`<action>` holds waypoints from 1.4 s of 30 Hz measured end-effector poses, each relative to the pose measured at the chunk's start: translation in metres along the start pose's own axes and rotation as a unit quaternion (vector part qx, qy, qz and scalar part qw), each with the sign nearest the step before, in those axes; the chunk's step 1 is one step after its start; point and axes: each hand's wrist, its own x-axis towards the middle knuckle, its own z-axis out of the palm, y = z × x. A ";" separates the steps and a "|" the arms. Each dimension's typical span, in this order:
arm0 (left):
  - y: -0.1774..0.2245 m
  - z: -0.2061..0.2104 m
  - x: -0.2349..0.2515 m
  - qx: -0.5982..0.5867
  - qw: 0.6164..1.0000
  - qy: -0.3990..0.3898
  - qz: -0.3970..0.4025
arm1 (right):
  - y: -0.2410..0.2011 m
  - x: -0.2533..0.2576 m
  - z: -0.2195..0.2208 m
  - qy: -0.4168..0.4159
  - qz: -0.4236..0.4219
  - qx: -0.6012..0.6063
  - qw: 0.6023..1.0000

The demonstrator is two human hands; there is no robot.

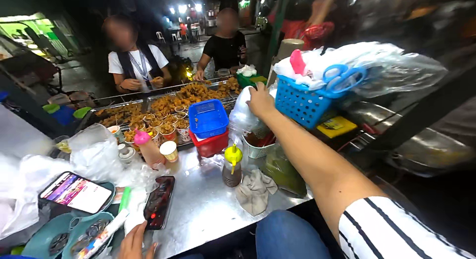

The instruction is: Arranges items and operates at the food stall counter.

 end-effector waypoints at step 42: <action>-0.013 0.010 0.003 0.066 0.988 0.118 0.072 | -0.131 0.093 0.051 -0.084 -0.178 -0.030 0.980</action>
